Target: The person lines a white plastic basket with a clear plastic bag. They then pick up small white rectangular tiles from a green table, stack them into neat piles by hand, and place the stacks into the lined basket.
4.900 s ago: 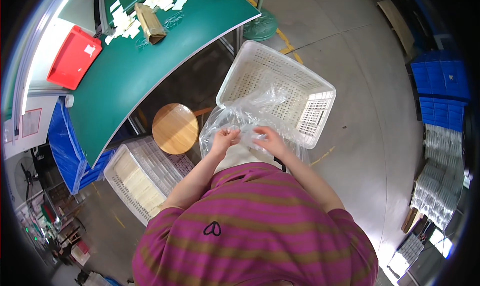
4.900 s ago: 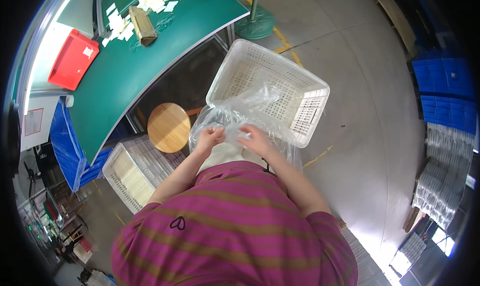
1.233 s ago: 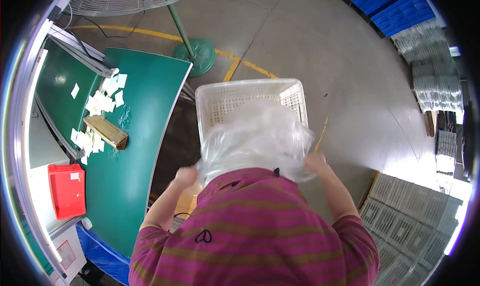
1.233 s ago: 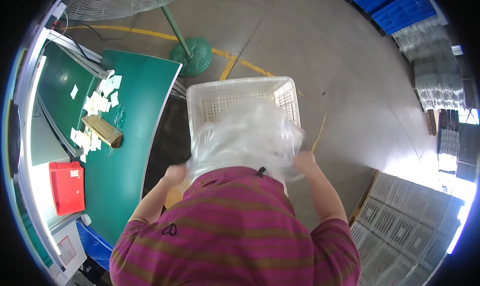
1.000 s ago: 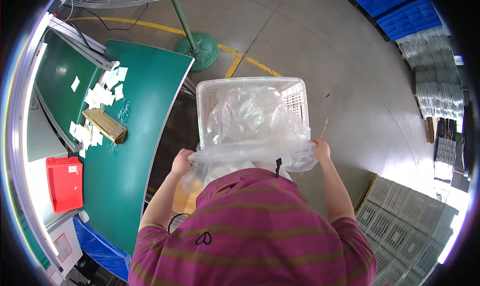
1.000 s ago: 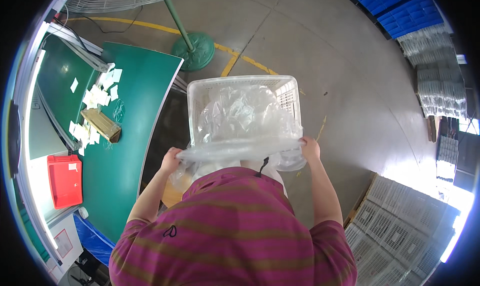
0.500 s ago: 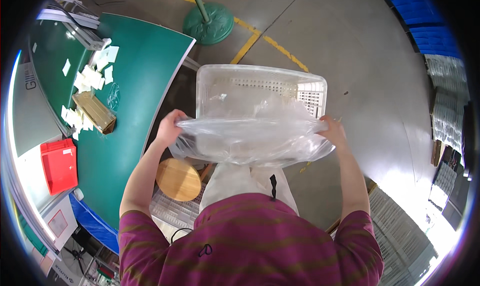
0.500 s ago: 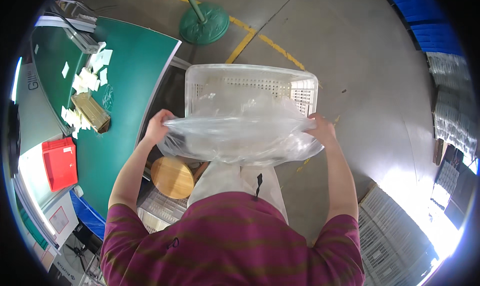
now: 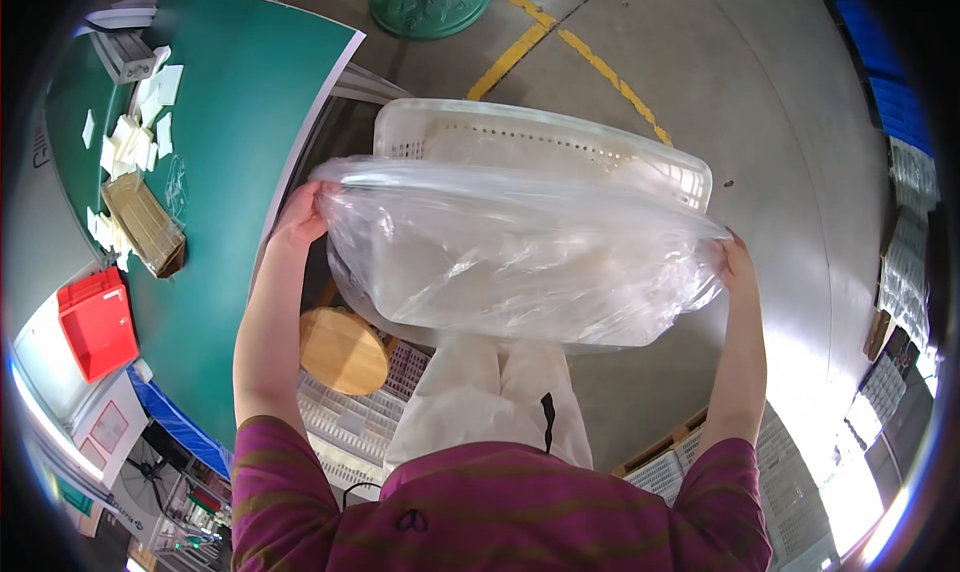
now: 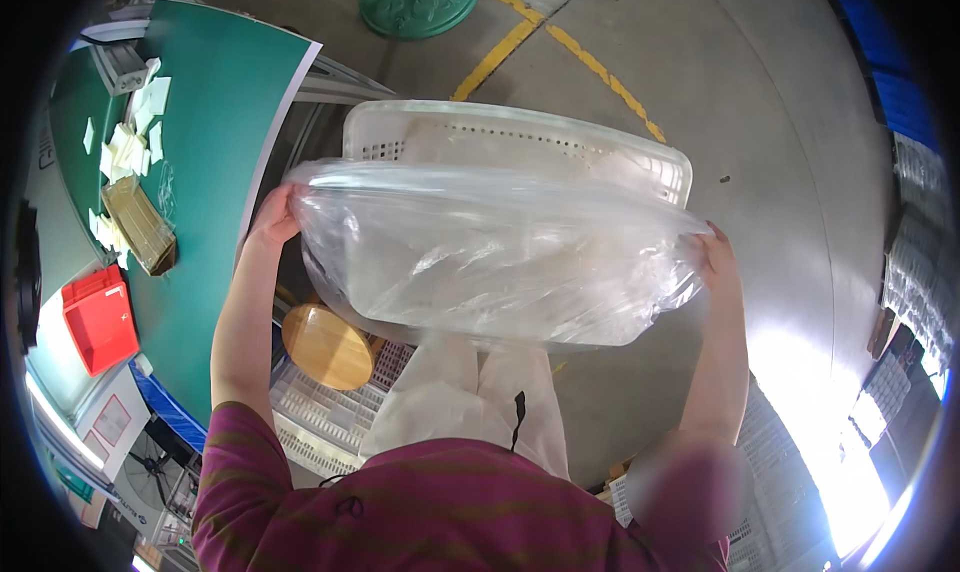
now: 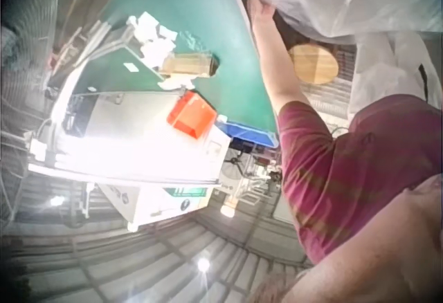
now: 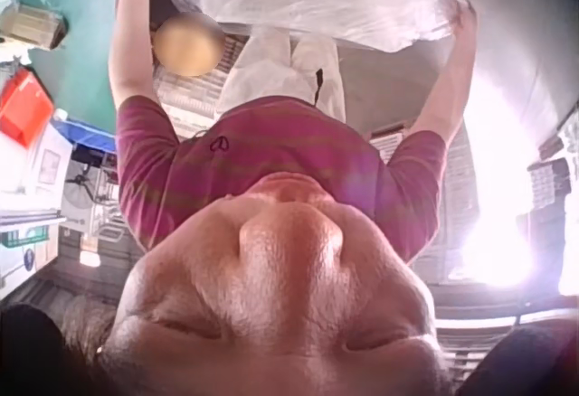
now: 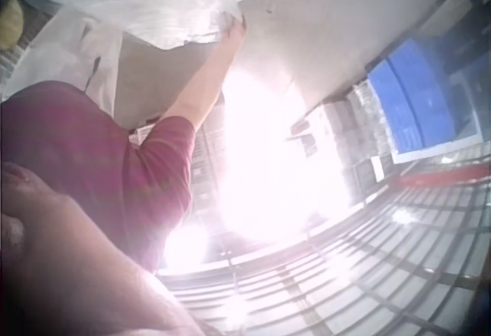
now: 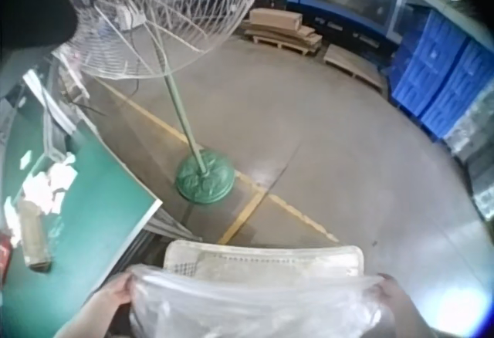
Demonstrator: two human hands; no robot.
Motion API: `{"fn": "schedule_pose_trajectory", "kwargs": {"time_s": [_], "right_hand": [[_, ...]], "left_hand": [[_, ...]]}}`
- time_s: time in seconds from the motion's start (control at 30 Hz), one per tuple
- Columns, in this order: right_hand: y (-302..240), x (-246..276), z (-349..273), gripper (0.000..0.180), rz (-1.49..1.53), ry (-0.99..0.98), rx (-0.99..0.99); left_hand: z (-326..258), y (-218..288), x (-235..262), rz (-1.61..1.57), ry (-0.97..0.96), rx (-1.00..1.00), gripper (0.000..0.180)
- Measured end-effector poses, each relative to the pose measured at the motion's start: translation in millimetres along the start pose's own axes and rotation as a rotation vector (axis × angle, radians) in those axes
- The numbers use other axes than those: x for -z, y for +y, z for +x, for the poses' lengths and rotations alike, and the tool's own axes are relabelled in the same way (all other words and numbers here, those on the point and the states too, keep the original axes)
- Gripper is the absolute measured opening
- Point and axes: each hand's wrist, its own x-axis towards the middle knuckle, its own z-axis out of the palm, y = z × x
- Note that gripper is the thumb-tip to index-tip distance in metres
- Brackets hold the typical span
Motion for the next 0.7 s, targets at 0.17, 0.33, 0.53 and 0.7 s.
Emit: {"fn": "schedule_pose_trajectory", "kwargs": {"time_s": [0.17,0.33,0.53,0.7], "right_hand": [[-2.9,34.4,43.5,0.029,-0.334,0.104,0.167],[-29.9,-16.4,65.5,0.027,-0.217,0.251,0.301],[-41.5,-12.3,126.8,0.038,-0.517,0.248,0.239],[-38.9,-5.2,173.8,0.04,-0.723,0.147,0.116]], "left_hand": [[48.7,3.5,15.2,0.095,0.199,-0.194,0.017],[85.0,7.5,-2.9,0.253,0.352,-0.349,0.027],[161.9,15.9,18.4,0.27,0.331,-0.354,0.027],[214.4,6.5,35.8,0.172,0.118,-0.241,0.031]]}}
